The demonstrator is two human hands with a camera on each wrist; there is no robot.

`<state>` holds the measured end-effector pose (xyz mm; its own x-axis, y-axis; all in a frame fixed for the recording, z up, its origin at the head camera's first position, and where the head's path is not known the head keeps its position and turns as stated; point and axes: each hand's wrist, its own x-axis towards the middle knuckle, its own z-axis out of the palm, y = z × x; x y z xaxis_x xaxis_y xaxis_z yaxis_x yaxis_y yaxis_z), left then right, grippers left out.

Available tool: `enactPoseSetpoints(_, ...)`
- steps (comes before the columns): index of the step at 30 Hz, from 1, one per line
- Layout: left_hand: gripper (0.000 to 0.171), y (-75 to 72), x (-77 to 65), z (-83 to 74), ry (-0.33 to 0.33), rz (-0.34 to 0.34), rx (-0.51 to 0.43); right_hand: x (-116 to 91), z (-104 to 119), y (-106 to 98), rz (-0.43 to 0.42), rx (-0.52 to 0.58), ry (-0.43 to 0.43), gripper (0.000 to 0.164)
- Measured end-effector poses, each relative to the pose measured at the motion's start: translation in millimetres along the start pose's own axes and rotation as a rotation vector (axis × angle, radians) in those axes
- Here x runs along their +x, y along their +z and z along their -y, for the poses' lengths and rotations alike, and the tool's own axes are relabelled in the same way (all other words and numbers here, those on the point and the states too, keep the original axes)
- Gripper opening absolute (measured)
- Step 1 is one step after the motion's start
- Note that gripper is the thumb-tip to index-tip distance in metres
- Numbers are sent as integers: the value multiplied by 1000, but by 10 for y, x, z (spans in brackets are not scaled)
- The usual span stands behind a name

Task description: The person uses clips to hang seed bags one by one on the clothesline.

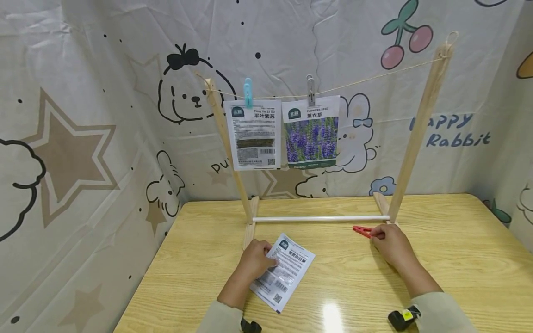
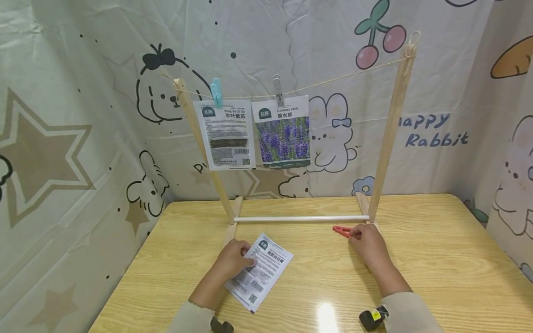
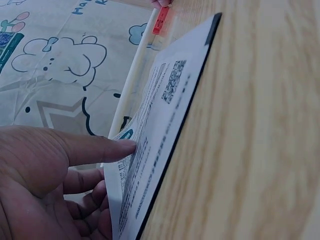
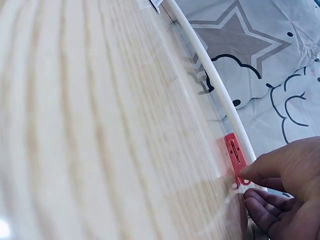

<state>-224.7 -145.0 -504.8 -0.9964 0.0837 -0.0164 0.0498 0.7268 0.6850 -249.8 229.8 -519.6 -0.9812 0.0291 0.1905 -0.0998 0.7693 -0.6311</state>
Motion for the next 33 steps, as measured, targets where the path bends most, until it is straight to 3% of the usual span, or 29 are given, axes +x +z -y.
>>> enactPoseSetpoints(20,18,-25,-4,7,42,-68,63,-14,57,-67,48,24,26,12)
enactPoseSetpoints(33,14,-40,0,26,15,-64,0,-15,37,-56,22,36,34,12)
